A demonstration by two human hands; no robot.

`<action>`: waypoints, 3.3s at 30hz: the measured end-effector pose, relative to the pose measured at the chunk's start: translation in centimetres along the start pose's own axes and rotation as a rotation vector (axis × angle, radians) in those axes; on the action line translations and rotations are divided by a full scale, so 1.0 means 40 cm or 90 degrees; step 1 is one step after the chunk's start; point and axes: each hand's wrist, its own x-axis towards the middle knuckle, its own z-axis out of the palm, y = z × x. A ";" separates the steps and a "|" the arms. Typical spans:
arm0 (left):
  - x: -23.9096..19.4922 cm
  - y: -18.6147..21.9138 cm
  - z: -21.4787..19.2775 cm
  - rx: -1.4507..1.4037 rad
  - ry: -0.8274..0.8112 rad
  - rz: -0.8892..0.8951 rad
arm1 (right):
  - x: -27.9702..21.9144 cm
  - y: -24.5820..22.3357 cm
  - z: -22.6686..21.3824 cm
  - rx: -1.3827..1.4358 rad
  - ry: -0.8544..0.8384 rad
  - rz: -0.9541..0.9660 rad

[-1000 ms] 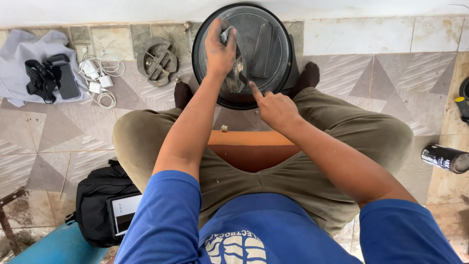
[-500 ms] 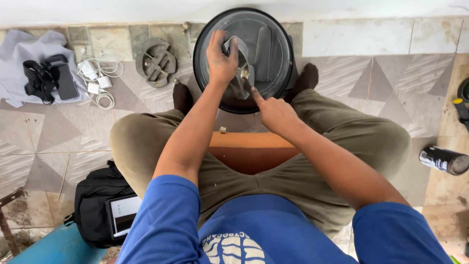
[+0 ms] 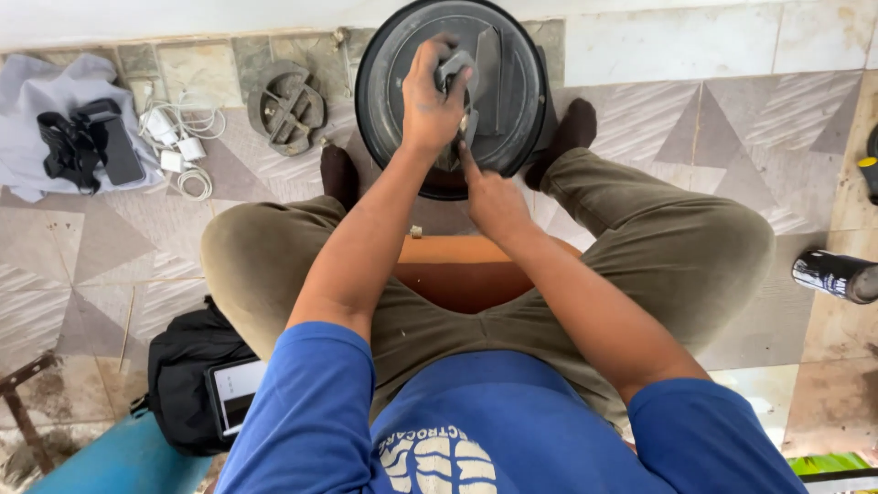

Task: The person sits cross-legged on the floor and uses a sanding block to smooth the surface of a metal object. They repeatedly rub the sanding block against the metal piece, which is placed on a black bucket lid, and occasionally flip the object to work on different sides.

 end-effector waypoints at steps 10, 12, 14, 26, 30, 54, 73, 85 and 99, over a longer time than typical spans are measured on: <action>-0.002 0.009 0.019 0.033 0.071 -0.015 | 0.029 0.014 -0.012 -0.104 -0.004 -0.038; -0.001 0.005 0.025 0.053 0.070 -0.026 | 0.022 0.029 -0.012 -0.137 0.012 -0.056; -0.013 0.005 0.024 0.064 0.069 -0.036 | -0.020 0.028 -0.001 -0.172 0.029 -0.067; -0.022 0.018 0.053 0.080 0.080 -0.103 | -0.048 0.016 -0.048 -0.048 -0.057 -0.008; 0.021 0.008 0.015 0.084 0.139 -0.121 | -0.066 0.037 -0.037 -0.059 -0.039 -0.011; 0.008 -0.029 0.094 0.220 0.240 -0.024 | -0.025 -0.049 -0.078 0.020 -0.039 0.058; 0.041 -0.018 0.031 0.082 0.195 0.027 | -0.016 0.009 -0.112 -0.045 -0.067 0.016; 0.065 -0.070 0.021 0.082 0.174 -0.015 | 0.041 -0.005 -0.111 -0.037 -0.085 0.043; 0.066 -0.049 0.005 0.059 0.128 -0.069 | 0.012 -0.045 -0.228 -0.027 -0.155 0.031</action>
